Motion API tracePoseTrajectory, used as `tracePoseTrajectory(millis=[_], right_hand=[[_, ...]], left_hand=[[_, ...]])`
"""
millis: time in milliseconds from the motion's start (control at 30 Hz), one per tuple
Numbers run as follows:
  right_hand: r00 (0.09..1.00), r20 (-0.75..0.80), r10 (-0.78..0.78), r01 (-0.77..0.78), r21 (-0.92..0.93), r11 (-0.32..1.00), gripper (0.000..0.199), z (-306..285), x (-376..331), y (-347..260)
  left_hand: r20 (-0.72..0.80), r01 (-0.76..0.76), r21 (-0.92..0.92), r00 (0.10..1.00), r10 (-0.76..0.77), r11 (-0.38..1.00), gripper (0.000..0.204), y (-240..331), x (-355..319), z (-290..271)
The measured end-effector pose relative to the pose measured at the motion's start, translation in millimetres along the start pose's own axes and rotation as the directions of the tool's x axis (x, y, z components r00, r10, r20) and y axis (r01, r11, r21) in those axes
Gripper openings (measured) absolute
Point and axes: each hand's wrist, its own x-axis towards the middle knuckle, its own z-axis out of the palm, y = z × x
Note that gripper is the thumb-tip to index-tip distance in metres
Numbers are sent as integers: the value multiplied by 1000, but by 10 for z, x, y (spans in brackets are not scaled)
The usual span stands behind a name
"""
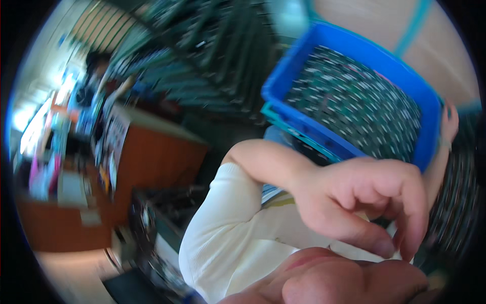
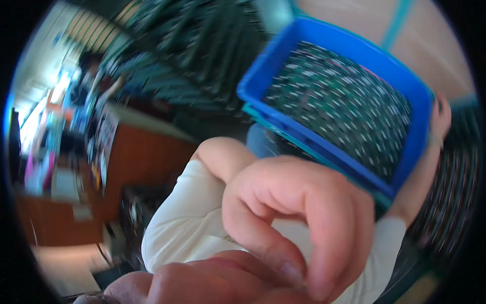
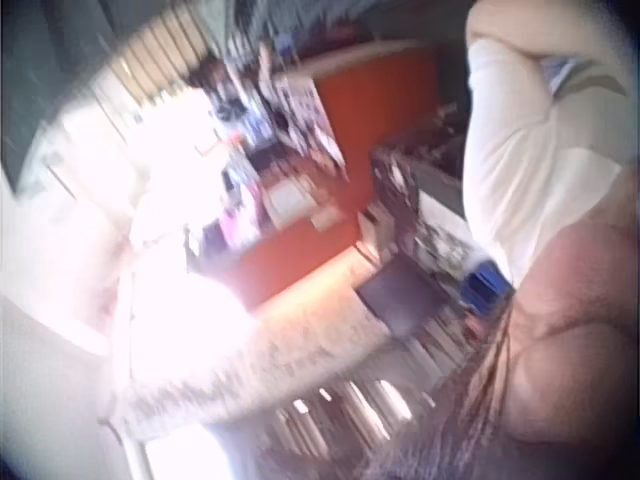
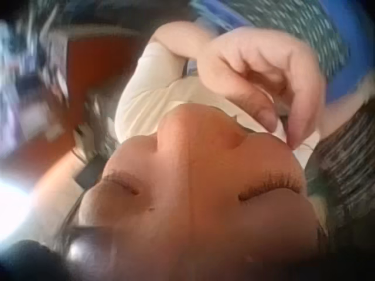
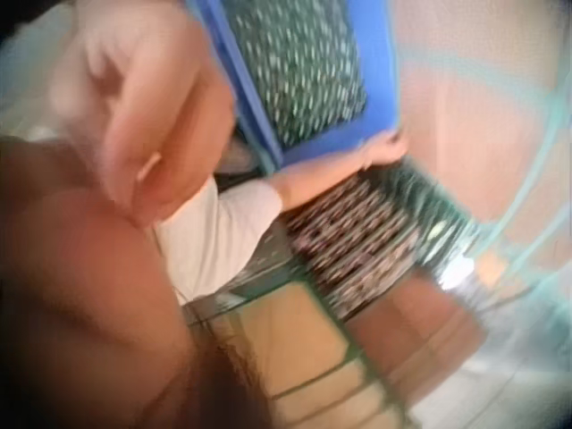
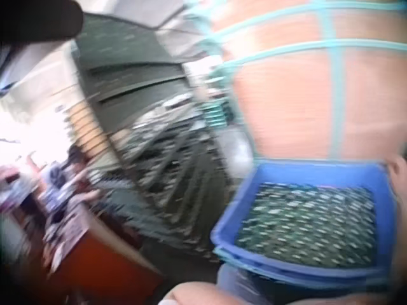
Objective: The person takes small electronic components and attaches them onto circuit boards arranged inside a blue bin by hand.
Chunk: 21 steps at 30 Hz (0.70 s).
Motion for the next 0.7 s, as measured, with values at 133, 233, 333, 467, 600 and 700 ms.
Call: tracePoseTrajectory(millis=[133, 233, 333, 467, 600, 700], right_hand=[[963, -193, 188, -113, 344, 932, 21, -759, -284, -421], [910, -408, 76, -131, -110, 985, 10, -1326, -781, -889], [861, -414, 297, -422, -251, 871, 9, -1768, -1692, -662], [483, -532, 695, -862, -151, 483, 22, -2565, -3979, -56], [2, -624, 782, -984, -140, -110, 21, -2744, -5165, -470], [-40, -665, 746, -970, -153, -188, 23, -2707, -5341, -548]], left_hand=[[131, 363, -529, 928, -348, 767, 23, -543, 189, -6], [56, 154, -699, 985, -162, 698, 20, -920, 248, 133], [71, 251, -906, 885, -460, 342, 20, -1158, 225, 298], [332, 509, -842, 750, -572, 180, 21, -1381, 235, 352], [395, 583, -804, 671, -628, 116, 23, -1530, 247, 446], [418, 574, -817, 647, -638, 48, 24, -1738, 137, 601]])
